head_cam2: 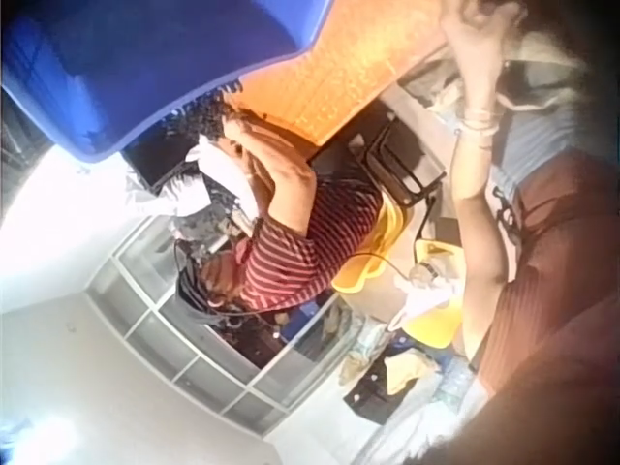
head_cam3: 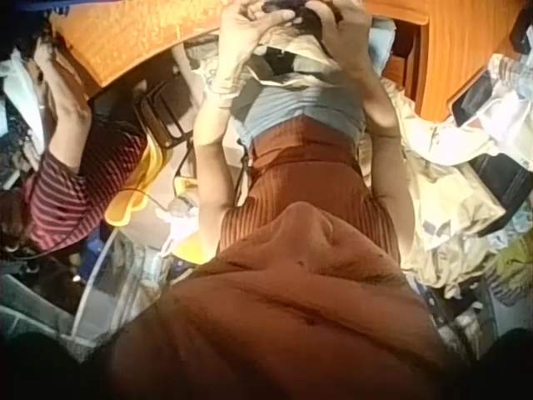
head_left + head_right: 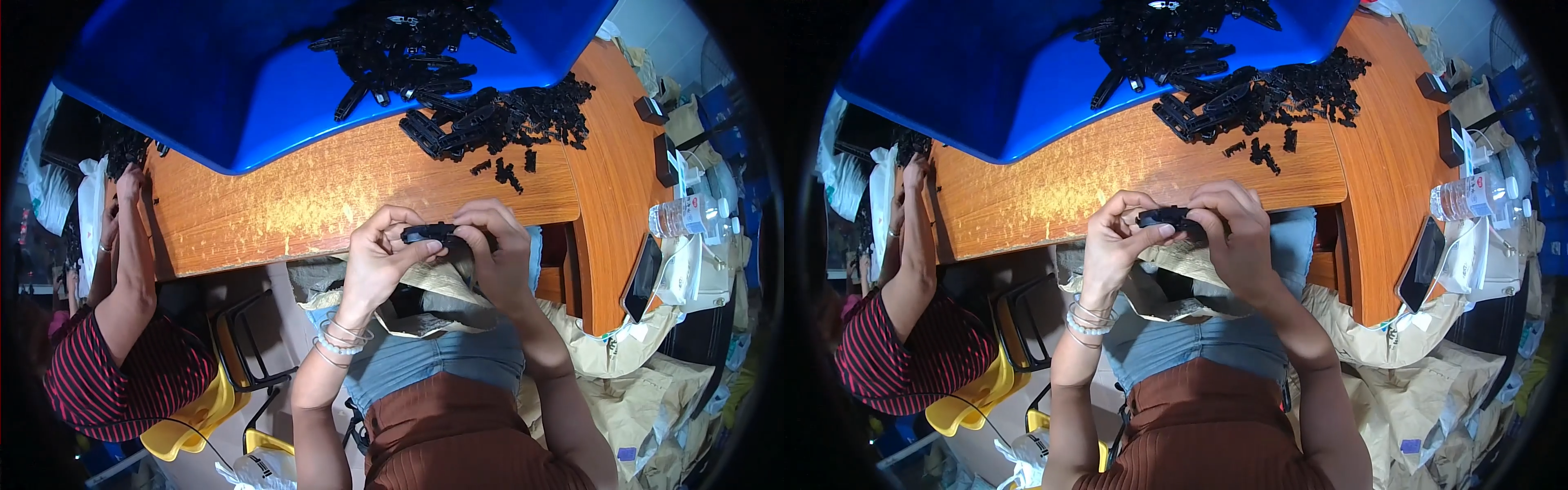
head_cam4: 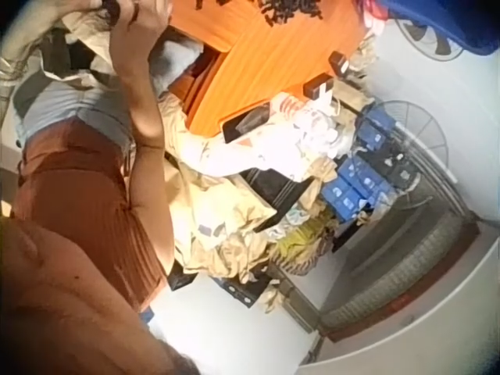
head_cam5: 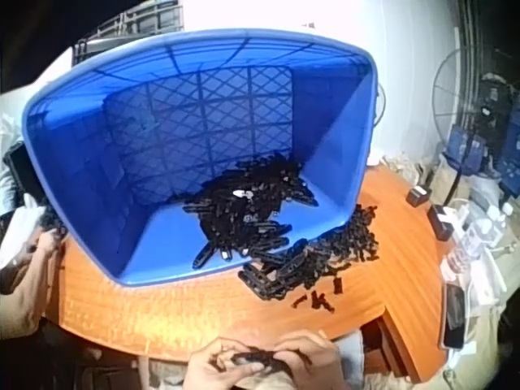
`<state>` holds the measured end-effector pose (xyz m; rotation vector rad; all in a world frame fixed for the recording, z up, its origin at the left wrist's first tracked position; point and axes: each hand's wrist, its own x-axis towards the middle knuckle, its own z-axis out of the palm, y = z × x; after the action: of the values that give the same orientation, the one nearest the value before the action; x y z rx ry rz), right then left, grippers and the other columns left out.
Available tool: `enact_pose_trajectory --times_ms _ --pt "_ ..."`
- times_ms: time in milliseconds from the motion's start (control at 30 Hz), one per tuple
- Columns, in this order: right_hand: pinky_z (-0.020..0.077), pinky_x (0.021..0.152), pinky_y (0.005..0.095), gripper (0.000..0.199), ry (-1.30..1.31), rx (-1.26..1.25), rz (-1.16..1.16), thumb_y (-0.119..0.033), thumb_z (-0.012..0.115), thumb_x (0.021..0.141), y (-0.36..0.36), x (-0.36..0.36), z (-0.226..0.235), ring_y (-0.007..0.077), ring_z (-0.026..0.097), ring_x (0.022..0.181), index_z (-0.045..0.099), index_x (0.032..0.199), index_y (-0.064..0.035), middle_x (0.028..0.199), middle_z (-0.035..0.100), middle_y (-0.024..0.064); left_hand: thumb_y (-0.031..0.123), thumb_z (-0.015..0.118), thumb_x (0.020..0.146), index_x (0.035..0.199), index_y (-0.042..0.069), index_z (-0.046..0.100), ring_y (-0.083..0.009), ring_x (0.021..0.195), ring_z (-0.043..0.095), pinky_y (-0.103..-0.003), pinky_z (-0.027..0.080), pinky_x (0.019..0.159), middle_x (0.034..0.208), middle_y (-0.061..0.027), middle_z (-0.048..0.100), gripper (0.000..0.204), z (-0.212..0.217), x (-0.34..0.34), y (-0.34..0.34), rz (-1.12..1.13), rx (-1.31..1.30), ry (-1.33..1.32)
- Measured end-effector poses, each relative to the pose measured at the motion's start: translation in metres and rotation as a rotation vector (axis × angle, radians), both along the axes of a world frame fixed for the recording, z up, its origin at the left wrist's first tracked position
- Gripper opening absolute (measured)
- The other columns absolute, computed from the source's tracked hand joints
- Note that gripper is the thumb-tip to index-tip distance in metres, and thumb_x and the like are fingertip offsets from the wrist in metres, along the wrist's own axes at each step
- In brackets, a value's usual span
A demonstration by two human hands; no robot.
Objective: Assemble small black hardware components by snapping parts together and placing them into a collection bag.
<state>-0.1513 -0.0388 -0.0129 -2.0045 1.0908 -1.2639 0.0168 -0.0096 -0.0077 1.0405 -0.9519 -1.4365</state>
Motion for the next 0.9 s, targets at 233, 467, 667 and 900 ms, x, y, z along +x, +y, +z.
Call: enact_pose_trajectory --times_ms 233,467,667,900 --pt "0.0404 0.072 0.0355 0.008 0.193 -0.263 -0.092 -0.004 0.060 0.078 0.002 0.001 -0.005 0.0260 0.055 0.079 0.059 0.086 -0.0042 0.091 0.060 0.0106 -0.010 0.061 0.080 0.100 -0.005 0.050 -0.0152 0.074 0.066 -0.021 0.054 0.065 0.088 -0.0134 0.065 0.023 0.001 0.000 0.002 -0.006 0.011 0.026" --pt "0.0429 0.073 0.0308 0.019 0.010 0.022 0.038 -0.001 0.062 0.078 0.005 0.001 0.001 0.0178 0.056 0.081 0.059 0.096 -0.0017 0.091 0.060 0.0074 -0.010 0.063 0.078 0.095 -0.003 0.052 -0.0068 0.064 0.061 -0.016 0.048 0.054 0.081 -0.0056 0.062 0.021 -0.005 -0.001 -0.002 0.059 0.006 -0.048" --pt "0.0460 0.068 0.0191 0.028 -0.338 0.734 0.197 0.002 0.062 0.081 0.005 -0.004 -0.004 0.0078 0.059 0.073 0.058 0.109 0.0039 0.081 0.063 0.0051 -0.010 0.063 0.077 0.093 -0.001 0.053 -0.0036 0.056 0.058 -0.014 0.043 0.049 0.072 -0.0029 0.060 0.020 0.000 0.001 -0.002 0.049 -0.024 -0.205" --pt "0.0471 0.066 0.0222 0.021 -0.097 0.686 0.395 -0.005 0.062 0.082 0.005 -0.015 -0.006 0.0108 0.062 0.068 0.063 0.101 0.0033 0.078 0.066 0.0093 0.004 0.060 0.085 0.105 -0.007 0.061 -0.0158 0.075 0.066 -0.021 0.053 0.061 0.087 -0.0144 0.068 0.022 0.001 0.045 -0.014 -0.390 0.071 -0.184"
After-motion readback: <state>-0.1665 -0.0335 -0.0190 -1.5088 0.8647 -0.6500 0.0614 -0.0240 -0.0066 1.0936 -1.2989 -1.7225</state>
